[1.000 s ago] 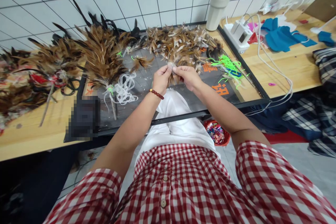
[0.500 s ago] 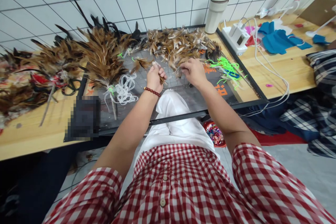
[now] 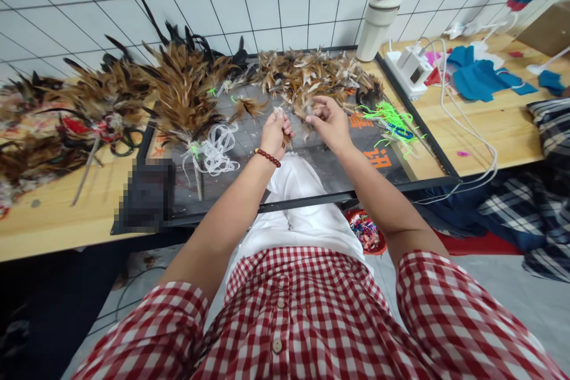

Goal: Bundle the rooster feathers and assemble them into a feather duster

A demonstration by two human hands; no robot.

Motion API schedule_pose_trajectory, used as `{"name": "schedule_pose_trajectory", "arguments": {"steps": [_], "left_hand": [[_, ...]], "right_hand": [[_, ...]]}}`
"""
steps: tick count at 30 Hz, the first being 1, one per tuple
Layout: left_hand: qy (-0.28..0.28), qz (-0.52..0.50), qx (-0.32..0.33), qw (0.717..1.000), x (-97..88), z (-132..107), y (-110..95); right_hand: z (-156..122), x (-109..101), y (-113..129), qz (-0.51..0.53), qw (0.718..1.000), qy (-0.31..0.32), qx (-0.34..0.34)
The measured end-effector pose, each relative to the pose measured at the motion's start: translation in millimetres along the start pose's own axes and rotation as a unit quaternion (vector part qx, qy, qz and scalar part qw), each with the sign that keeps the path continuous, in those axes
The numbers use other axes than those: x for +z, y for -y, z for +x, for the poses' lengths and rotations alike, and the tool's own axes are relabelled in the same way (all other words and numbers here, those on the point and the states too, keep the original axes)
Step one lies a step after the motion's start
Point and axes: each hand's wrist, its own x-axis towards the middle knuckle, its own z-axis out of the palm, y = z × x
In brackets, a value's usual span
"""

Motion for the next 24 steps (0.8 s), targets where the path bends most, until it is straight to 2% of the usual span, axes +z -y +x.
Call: {"name": "schedule_pose_trajectory", "arguments": {"steps": [3,6,8,10,15,18,21,24], "left_hand": [[-0.027,0.002,0.039,0.999,-0.6,3.8,-1.1],[-0.049,0.015,0.085,0.995,-1.9,9.0,-1.3],[-0.050,0.023,0.104,0.993,-2.3,11.6,-0.6],[-0.044,0.030,0.110,0.993,-2.2,12.7,0.3],[-0.025,0.052,0.097,0.994,-1.2,10.4,0.4],[-0.007,0.071,0.077,0.995,-0.5,7.5,1.9],[0.010,0.071,0.071,0.995,0.7,4.3,7.2],[0.043,0.049,0.069,0.995,2.3,0.0,12.2]], "right_hand": [[0.6,-4.8,-1.6,0.007,1.000,-0.004,-0.012],[0.0,-14.0,2.7,-0.043,0.997,-0.007,-0.066],[-0.7,-19.5,5.9,-0.097,0.990,-0.016,-0.103],[-1.0,-22.3,6.9,-0.110,0.987,-0.032,-0.110],[-1.7,-17.6,6.3,0.020,0.999,-0.010,-0.050],[-6.1,-11.4,16.2,0.091,0.996,0.001,0.004],[-12.1,-2.5,32.6,0.171,0.983,0.017,0.061],[-15.5,8.2,44.6,0.256,0.959,0.057,0.110]]}}
